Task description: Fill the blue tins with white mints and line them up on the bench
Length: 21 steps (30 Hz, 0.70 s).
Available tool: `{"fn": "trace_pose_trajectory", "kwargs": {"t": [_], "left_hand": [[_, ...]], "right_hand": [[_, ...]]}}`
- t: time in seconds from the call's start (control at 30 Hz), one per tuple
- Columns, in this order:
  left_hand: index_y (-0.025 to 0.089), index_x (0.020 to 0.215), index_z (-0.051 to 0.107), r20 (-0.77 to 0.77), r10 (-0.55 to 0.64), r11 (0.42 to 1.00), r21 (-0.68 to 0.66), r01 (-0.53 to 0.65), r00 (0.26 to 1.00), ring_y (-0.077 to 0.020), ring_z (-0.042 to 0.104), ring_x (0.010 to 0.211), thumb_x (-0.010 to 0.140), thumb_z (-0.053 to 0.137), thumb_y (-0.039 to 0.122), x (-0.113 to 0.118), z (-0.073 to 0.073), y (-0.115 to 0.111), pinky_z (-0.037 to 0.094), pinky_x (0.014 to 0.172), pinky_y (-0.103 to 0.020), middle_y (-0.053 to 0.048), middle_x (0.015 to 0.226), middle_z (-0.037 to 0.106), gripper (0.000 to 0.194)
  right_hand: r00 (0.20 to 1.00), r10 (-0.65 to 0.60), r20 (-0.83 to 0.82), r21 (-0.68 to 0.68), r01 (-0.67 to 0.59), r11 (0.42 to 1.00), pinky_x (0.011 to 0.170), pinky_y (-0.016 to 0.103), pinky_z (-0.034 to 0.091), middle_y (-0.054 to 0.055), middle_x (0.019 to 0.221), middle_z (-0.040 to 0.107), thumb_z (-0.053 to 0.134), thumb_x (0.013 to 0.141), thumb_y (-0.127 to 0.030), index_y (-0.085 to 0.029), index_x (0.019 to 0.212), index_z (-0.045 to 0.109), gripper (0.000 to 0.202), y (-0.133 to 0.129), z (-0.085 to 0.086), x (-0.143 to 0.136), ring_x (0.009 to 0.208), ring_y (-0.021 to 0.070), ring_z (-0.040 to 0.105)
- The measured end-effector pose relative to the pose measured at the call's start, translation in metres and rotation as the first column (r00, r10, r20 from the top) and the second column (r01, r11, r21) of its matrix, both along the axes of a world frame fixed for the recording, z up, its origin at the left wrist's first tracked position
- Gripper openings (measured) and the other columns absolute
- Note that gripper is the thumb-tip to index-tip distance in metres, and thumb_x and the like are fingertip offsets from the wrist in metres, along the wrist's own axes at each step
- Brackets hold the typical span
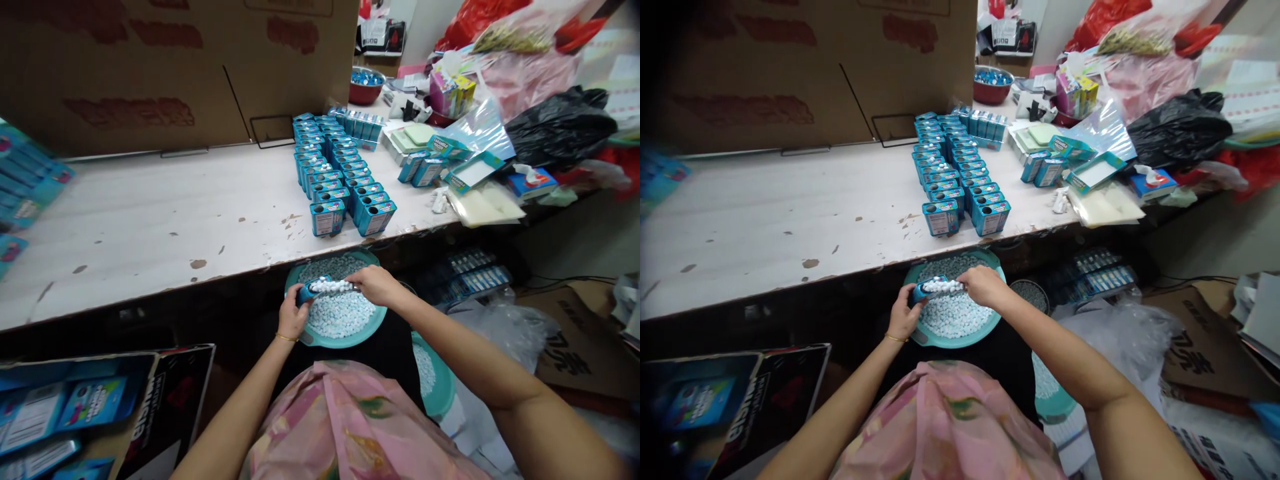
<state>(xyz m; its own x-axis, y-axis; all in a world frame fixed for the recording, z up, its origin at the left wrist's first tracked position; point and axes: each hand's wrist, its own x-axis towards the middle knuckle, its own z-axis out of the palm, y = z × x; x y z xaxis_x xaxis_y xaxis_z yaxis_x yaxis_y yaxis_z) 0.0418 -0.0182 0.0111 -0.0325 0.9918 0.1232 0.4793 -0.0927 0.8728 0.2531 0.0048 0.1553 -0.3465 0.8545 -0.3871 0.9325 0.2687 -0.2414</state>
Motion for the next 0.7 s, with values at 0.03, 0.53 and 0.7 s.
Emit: {"fn": "trace_pose_trajectory", "kwargs": {"t": [0.03, 0.53, 0.7], "left_hand": [[0.019, 0.1, 0.047, -0.008, -0.007, 1.0, -0.002, 0.007, 1.0, -0.0182, 0.053, 0.087, 0.067, 0.052, 0.026, 0.001, 0.0, 0.0, 0.042, 0.08, -0.033, -0.005, 0.095, 0.055, 0.034], [0.02, 0.101, 0.046, 0.086, 0.028, 1.0, 0.008, -0.028, 0.996, -0.0179, 0.053, 0.09, 0.069, 0.054, 0.03, -0.018, -0.008, -0.011, 0.041, 0.083, -0.034, -0.004, 0.096, 0.055, 0.035], [0.019, 0.101, 0.044, 0.169, 0.025, 1.0, -0.023, -0.021, 0.985, -0.0181, 0.053, 0.092, 0.069, 0.055, 0.033, -0.023, -0.019, -0.014, 0.042, 0.084, -0.034, -0.005, 0.097, 0.054, 0.037]], "right_hand": [[0.997, 0.032, 0.07, 0.015, -0.033, 0.999, 0.07, 0.025, 0.039, 0.004, 0.09, 0.066, 0.041, 0.077, -0.017, -0.027, 0.094, 0.064, 0.03, 0.0, 0.007, -0.006, 0.087, 0.0178, 0.057], [0.981, -0.049, 0.189, 0.036, 0.043, 0.998, 0.073, 0.029, 0.041, 0.007, 0.098, 0.063, 0.037, 0.075, -0.008, -0.027, 0.101, 0.059, 0.039, -0.005, -0.017, 0.02, 0.092, 0.0202, 0.057], [0.969, -0.231, 0.082, -0.09, 0.238, 0.967, 0.079, 0.031, 0.04, 0.011, 0.101, 0.062, 0.034, 0.077, -0.009, -0.018, 0.102, 0.061, 0.037, -0.018, -0.114, 0.013, 0.096, 0.0208, 0.055]]}}
